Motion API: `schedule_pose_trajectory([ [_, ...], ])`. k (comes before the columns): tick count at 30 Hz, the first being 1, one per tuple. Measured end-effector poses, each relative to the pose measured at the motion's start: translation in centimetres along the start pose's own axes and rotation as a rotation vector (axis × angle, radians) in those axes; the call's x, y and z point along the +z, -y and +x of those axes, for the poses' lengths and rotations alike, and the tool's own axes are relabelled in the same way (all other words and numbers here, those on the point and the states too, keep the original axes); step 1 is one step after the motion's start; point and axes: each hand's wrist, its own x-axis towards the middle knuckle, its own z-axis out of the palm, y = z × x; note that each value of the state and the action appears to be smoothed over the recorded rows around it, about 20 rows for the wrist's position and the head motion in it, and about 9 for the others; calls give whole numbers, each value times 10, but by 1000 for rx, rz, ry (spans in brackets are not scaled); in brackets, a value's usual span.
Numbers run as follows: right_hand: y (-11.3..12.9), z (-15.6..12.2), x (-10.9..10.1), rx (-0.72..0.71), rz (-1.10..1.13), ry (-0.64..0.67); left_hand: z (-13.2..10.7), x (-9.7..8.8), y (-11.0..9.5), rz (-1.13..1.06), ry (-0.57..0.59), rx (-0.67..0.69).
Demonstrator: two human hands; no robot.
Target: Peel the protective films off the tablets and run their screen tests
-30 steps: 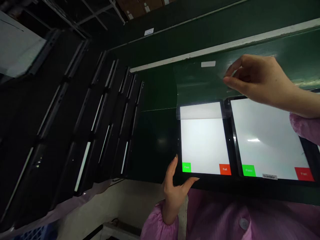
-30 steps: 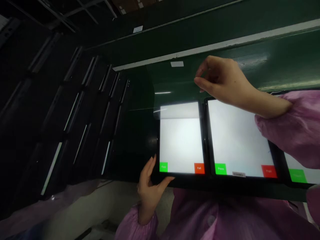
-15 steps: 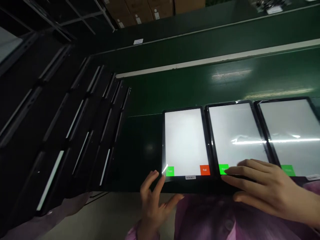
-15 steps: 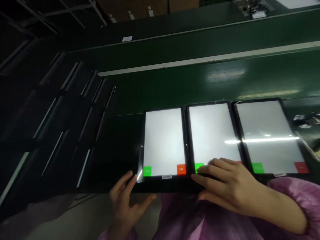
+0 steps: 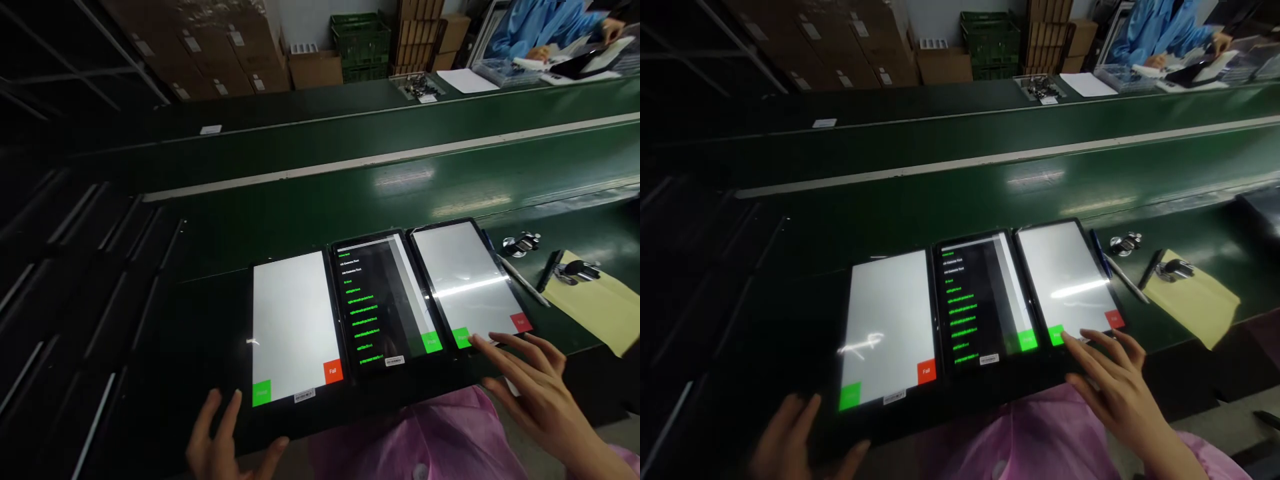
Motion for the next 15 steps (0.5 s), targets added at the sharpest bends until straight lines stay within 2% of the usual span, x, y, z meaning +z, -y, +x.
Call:
schedule_pose_trajectory([
  [3,4,8,8,15,110,-55,14,3,-22,-44,-65,-52],
  [5,14,24,15,-40,189,-63,27,5,-31,-63,-112,-33],
  [10,42,75,40,-192,334,-4,50,8,-30,-40,-69,-58],
  [15,44,94,45,-197,261,-115,51,13,-31,10,-38,-38],
])
